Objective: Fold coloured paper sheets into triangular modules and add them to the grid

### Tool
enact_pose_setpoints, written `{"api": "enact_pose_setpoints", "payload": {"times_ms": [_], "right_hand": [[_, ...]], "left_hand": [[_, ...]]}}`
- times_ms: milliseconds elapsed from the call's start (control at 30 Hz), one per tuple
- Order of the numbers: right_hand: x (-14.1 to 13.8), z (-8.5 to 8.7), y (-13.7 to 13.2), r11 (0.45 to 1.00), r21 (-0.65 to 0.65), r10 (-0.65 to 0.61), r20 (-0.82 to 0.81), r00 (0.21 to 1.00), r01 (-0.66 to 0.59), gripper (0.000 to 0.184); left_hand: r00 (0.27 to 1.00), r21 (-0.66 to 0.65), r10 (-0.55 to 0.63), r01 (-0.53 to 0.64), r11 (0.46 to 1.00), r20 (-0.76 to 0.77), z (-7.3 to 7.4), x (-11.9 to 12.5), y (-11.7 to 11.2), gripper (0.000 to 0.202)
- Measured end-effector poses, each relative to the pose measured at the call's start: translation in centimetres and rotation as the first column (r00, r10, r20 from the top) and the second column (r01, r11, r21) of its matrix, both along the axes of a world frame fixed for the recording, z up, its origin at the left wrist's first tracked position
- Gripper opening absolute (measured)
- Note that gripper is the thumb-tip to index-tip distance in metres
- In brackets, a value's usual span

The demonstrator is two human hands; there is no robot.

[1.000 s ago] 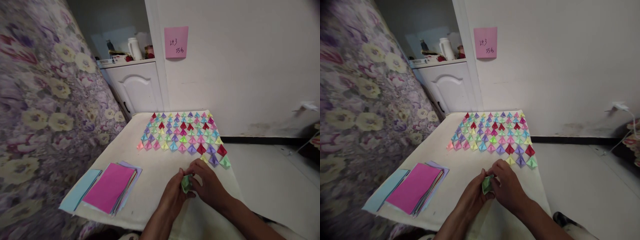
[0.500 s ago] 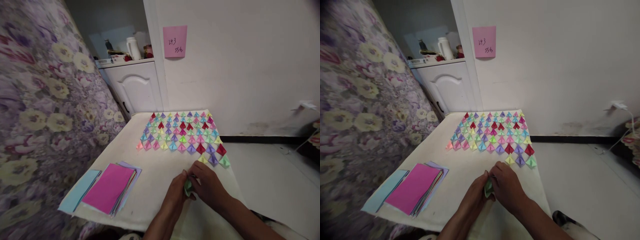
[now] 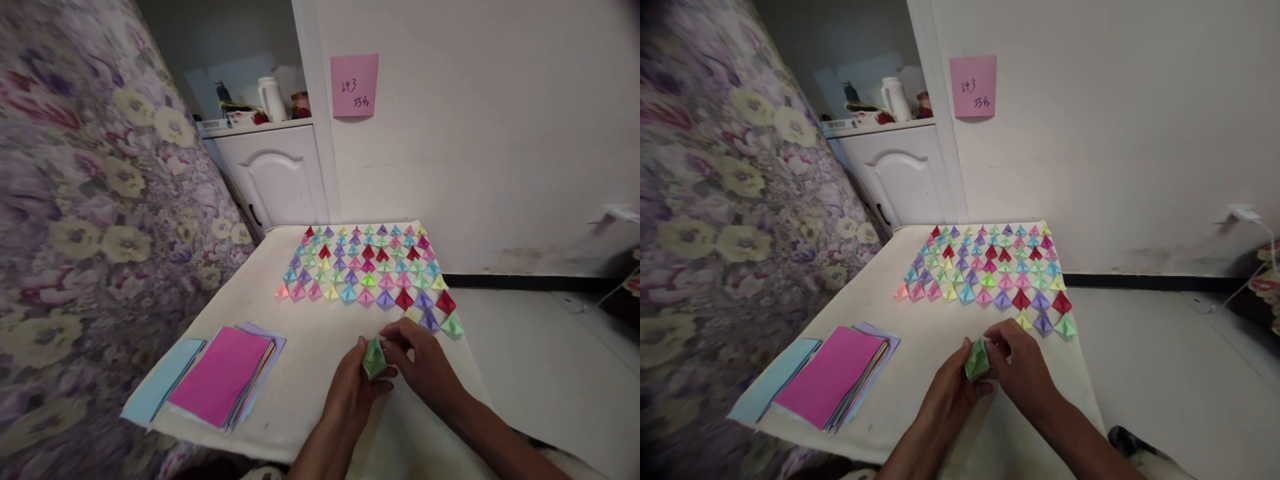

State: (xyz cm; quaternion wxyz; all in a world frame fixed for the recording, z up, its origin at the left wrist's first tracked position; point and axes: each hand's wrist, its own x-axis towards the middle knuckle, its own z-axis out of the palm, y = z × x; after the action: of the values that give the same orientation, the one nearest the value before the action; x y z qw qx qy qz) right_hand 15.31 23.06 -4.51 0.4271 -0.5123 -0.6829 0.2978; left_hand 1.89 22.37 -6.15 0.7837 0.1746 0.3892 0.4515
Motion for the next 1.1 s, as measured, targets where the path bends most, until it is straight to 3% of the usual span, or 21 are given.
{"api": "enact_pose_setpoints", "payload": {"times_ms": [433,800,1100], "right_hand": [[-0.4,-0.3,-0.1,0.995,-0.097,0.008,0.001,1.0,-0.008,0.011],[-0.3,-0.3,-0.1,1.0,0.018,0.018,0.038,0.999,-0.019,0.007],[-0.5,-0.8,0.0,0.998,0.049,0.033,0.075,0.997,-0.037,0.01]], "left_hand": [[0.996,-0.037,0.066,-0.068,0.997,-0.058,-0.1,0.3,0.0,0.035],[0.998,-0.099,0.046,-0.049,0.994,-0.032,-0.4,0.4,0.1,0.034],[0.993,-0.051,0.044,-0.05,0.997,-0.108,-0.4,1.0,-0.3,0.038]]}}
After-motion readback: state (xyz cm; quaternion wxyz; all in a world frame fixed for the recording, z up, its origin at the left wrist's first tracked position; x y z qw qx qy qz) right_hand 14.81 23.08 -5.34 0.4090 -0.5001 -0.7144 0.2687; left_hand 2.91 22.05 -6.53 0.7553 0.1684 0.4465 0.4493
